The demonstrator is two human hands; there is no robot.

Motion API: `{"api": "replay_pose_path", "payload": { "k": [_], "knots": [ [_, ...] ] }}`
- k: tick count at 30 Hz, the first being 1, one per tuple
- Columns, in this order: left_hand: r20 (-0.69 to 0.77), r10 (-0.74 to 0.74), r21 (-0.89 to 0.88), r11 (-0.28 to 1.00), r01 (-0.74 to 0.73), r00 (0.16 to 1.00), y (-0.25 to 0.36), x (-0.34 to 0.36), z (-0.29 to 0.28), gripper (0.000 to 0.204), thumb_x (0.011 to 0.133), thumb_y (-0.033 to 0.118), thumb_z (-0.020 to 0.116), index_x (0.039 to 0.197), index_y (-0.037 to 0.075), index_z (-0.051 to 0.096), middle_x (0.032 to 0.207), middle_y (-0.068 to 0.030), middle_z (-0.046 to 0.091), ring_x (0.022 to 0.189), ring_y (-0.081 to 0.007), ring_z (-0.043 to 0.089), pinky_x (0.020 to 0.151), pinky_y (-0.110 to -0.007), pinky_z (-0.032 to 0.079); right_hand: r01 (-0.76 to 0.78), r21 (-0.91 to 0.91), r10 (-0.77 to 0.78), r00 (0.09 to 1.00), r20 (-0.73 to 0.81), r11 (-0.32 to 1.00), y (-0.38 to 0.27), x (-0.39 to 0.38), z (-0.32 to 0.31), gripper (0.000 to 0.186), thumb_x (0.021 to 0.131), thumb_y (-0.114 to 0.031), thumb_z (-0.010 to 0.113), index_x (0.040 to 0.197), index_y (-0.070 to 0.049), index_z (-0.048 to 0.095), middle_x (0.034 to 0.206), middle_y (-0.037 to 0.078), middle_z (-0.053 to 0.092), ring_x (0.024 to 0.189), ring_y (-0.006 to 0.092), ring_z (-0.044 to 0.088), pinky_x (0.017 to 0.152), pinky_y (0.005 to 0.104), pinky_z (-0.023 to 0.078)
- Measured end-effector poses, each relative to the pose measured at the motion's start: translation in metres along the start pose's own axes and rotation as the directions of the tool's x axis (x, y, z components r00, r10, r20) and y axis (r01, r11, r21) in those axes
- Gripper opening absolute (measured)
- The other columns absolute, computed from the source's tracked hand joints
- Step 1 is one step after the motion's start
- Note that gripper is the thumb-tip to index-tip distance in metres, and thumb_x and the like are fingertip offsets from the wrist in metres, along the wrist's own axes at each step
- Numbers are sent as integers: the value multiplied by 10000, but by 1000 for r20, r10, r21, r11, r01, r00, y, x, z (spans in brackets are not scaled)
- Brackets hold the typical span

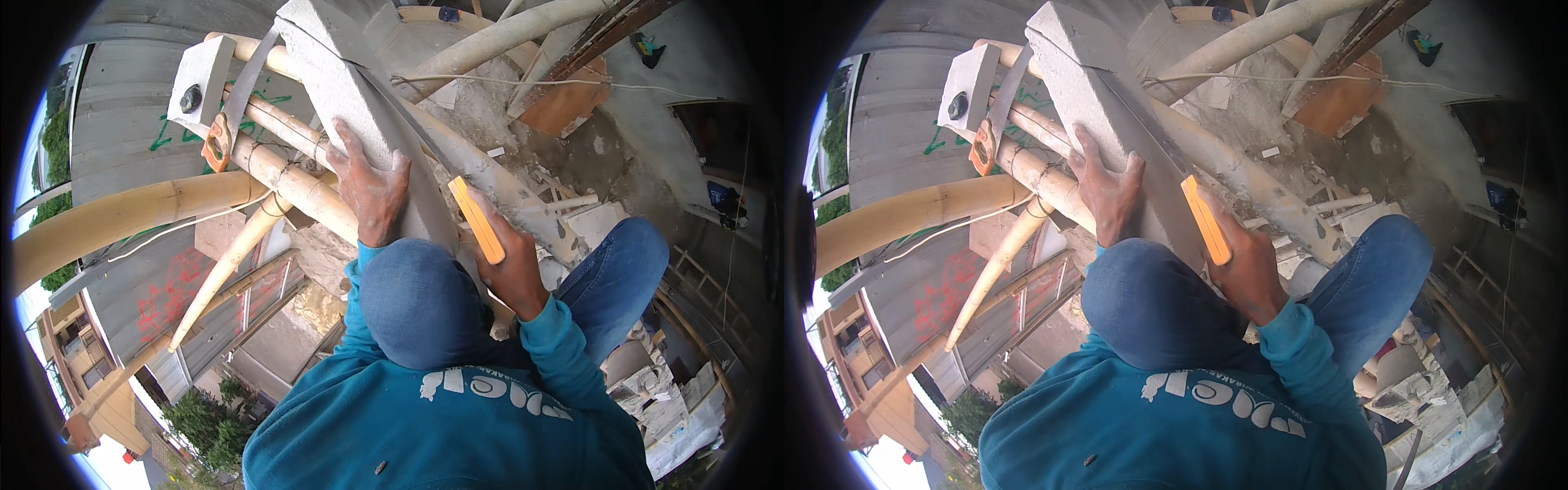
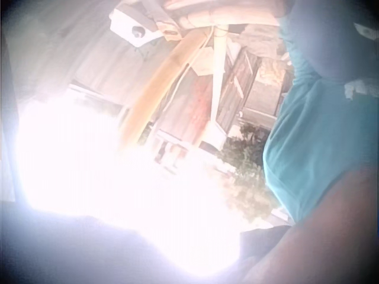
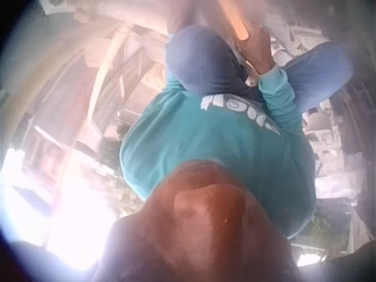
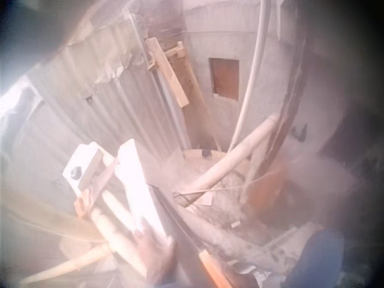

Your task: The person uses a hand saw to cut a white wooden plank positioned on a bamboo scaffold. They hold the plank with one hand and saw with the other, repeatedly adjusting the plank's position to continue cutting.

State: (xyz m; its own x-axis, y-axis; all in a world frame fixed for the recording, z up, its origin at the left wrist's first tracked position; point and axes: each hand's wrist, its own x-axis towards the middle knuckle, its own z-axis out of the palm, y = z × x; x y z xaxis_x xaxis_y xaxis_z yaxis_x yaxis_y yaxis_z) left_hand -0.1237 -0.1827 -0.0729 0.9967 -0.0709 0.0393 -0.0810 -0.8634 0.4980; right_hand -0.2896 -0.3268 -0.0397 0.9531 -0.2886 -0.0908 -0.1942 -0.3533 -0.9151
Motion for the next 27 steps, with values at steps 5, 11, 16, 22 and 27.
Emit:
{"api": "replay_pose_path", "payload": {
  "k": [5, 11, 16, 22, 27],
  "knots": [
    [34, 41, -26, 999, -40, 999, 5, -3, 4, 1088, 723, 354, 758, 1627, 90, 214, 1457, -423, 331, 1200, -545, 566, 999, -531, 500, -168, -33, 170, 981, 91, 985, 0, 77, 6, 714, 805, 56, 611, 1484, -138, 508, 1202, 277, 668, 1059, 435, 675, 876, 431, 566],
    [50, 21, -39, 999, -19, 999, 16, 1, 5, 1082, 723, 341, 763, 1622, 79, 218, 1462, -420, 329, 1263, -545, 517, 1044, -517, 472, 79, -84, -85, 993, -78, 993, 10, 112, 30, 733, 817, -55, 722, 1497, -199, 489, 1056, 233, 717, 961, 462, 677, 839, 498, 562],
    [12, 19, -3, 1000, -19, 1000, -9, 1, 0, 1074, 742, 343, 759, 1623, 73, 207, 1464, -403, 327, 1247, -538, 525, 1033, -519, 473, 70, -29, -72, 995, -71, 997, 0, -14, -4, 734, 818, -21, 694, 1498, -206, 488, 1133, 245, 703, 954, 456, 686, 853, 484, 582],
    [57, 72, -77, 995, -67, 996, 22, 9, 7, 1077, 748, 334, 759, 1629, 87, 191, 1468, -401, 308, 1225, -546, 536, 1022, -529, 478, -12, -126, 8, 999, -33, 992, 14, 154, 27, 701, 824, -34, 698, 1483, -175, 506, 1167, 241, 695, 1062, 417, 678, 915, 461, 558],
    [54, 9, -32, 999, -7, 998, 14, 5, -1, 1082, 758, 322, 759, 1632, 86, 167, 1469, -425, 301, 1243, -559, 523, 1047, -542, 456, -51, -6, 51, 999, -4, 999, -2, 95, 26, 734, 804, 51, 645, 1499, -128, 492, 1269, 252, 659, 1148, 405, 661, 962, 427, 543]
  ]
}}
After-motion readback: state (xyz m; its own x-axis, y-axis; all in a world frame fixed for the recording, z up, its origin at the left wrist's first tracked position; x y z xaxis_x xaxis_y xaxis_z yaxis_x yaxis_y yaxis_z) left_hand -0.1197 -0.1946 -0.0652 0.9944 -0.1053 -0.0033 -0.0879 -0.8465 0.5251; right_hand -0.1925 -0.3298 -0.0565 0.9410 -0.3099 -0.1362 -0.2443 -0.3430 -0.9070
